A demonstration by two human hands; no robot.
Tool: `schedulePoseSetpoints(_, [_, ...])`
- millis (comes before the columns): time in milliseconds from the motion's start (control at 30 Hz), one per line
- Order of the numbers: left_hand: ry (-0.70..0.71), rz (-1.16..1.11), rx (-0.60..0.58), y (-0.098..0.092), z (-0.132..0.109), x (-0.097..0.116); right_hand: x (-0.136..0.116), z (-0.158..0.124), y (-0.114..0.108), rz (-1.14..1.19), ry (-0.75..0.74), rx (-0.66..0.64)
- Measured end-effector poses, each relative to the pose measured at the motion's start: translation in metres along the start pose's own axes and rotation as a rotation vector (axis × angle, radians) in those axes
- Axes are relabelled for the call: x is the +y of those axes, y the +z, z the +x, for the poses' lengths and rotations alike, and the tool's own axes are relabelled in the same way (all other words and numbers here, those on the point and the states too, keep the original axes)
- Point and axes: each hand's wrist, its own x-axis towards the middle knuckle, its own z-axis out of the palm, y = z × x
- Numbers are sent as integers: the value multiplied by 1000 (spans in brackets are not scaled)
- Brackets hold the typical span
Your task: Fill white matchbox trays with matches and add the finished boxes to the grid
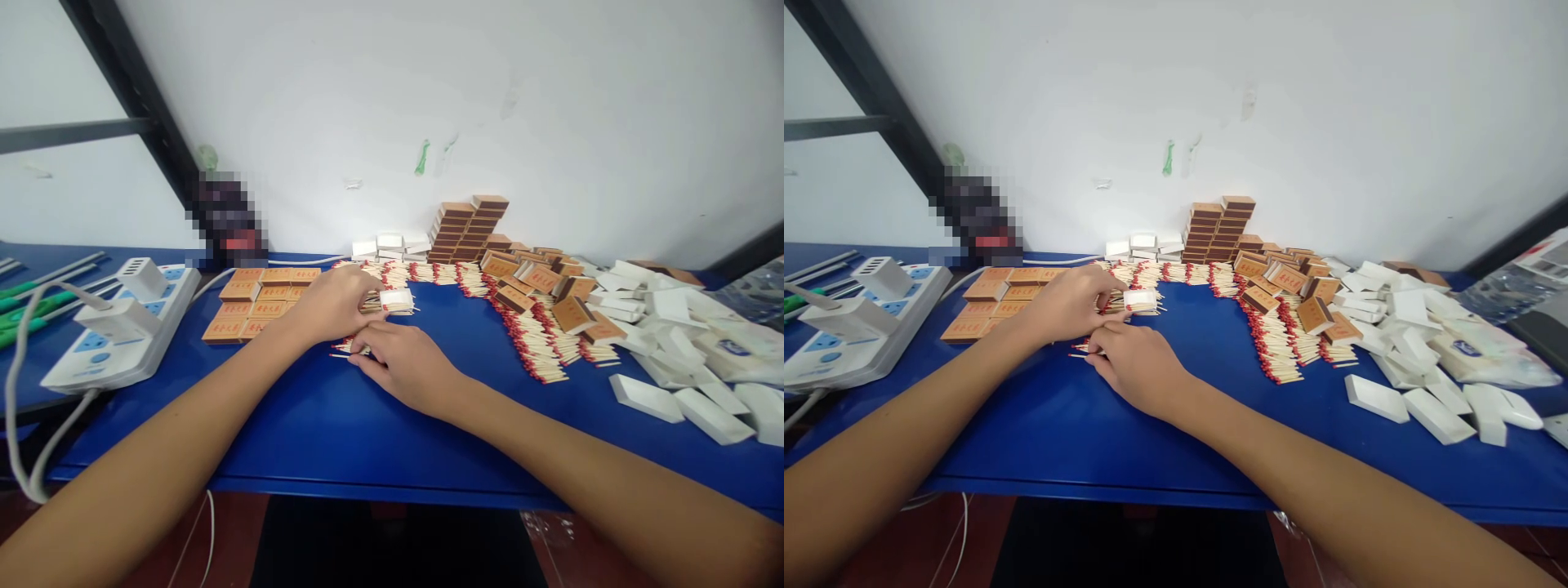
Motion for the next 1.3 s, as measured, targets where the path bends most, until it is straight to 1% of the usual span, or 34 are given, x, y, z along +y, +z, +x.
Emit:
schedulePoseSetpoints(200, [-10, 9, -7, 0, 0, -2, 0, 1, 1, 15, -21, -20])
schedulePoseSetpoints(400, [0, -5, -9, -1, 1, 0, 0, 0, 2, 2, -1, 13])
schedulePoseSetpoints(633, [5, 27, 14, 0, 1, -1, 1, 1, 4, 32, -41, -3])
schedulePoseSetpoints(767, [10, 34, 21, 1, 1, -2, 2, 1, 5, 40, -62, 18])
schedulePoseSetpoints(967, [9, 40, 23, 2, 0, -2, 3, 1, 7, 30, -32, 41])
schedulePoseSetpoints(1133, [15, 32, 29, 2, 0, -3, 4, 1, 7, 69, -71, 23])
schedulePoseSetpoints(1300, [21, 32, 32, 2, 1, -4, 4, 0, 8, 80, -14, 50])
